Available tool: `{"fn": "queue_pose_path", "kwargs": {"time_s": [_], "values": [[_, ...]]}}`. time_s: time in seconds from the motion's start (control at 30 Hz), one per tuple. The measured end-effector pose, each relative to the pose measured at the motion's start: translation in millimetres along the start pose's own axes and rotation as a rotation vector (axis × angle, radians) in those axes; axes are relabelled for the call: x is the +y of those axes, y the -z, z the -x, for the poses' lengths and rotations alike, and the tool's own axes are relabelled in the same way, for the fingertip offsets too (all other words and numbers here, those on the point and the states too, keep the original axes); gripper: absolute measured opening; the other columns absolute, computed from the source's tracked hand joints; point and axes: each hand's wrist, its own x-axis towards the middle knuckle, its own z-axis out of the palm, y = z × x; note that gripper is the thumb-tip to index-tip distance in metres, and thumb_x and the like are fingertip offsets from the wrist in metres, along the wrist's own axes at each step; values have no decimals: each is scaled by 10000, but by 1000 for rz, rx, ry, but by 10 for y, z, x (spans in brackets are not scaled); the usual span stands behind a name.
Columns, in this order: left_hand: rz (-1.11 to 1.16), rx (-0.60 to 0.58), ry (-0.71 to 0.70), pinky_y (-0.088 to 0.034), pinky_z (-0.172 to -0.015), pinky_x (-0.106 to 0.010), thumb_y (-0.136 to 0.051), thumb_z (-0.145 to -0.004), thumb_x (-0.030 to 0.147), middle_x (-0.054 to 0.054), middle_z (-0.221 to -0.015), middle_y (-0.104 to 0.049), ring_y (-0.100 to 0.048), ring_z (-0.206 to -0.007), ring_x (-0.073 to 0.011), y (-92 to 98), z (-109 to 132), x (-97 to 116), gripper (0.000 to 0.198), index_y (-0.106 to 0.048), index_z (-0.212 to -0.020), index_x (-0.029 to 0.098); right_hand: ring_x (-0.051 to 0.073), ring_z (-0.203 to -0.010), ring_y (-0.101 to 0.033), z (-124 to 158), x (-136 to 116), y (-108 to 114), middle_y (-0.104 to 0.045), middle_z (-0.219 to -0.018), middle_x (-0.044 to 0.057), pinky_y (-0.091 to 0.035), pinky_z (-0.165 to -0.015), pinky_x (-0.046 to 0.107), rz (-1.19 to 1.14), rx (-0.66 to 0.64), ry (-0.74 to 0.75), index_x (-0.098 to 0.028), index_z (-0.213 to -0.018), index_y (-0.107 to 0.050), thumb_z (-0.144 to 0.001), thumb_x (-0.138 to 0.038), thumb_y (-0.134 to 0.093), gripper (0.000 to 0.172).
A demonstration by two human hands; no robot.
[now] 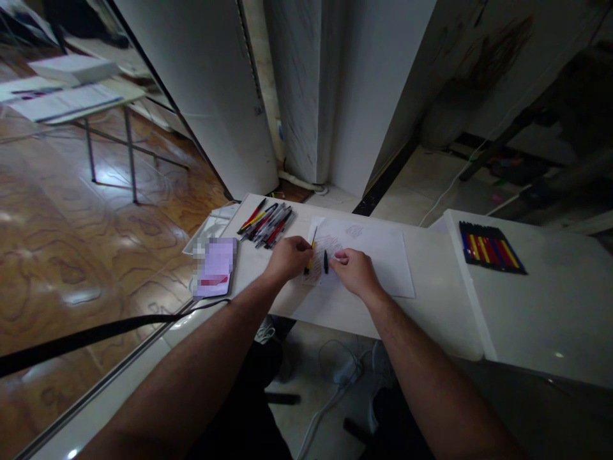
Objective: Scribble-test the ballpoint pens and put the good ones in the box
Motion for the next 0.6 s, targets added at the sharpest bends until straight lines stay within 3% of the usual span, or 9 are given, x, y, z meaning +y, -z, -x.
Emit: {"fn": "queue_pose_path", "kwargs": {"time_s": [0.37, 0.5, 0.6], "values": [[-49, -63, 10, -407, -573, -237, -620, -726, 247, -41, -723, -700, -609, -643, -146, 21, 33, 44, 138, -708, -781, 156, 189, -739, -696, 7, -45, 38, -744, -810, 72, -499, -666, 275, 124, -30, -29, -183, -927, -727, -741, -319, -663, 239], [26, -86, -77, -416, -576, -228, -612, -735, 268, -24, -712, -693, -597, -629, -138, -4, 60, 56, 163, -704, -810, 156, 170, -676, -672, -8, -52, 34, -728, -771, 58, -501, -616, 267, -97, 12, 17, -168, -901, -713, -750, -313, -649, 218], [90, -123, -160, -407, -567, -215, -605, -739, 266, -11, -696, -679, -582, -625, -127, -32, 112, 80, 164, -699, -810, 153, 147, -606, -633, -16, -97, 47, -712, -763, 51, -475, -518, 242, -366, 2, -10, -155, -939, -695, -737, -368, -678, 294]]}}
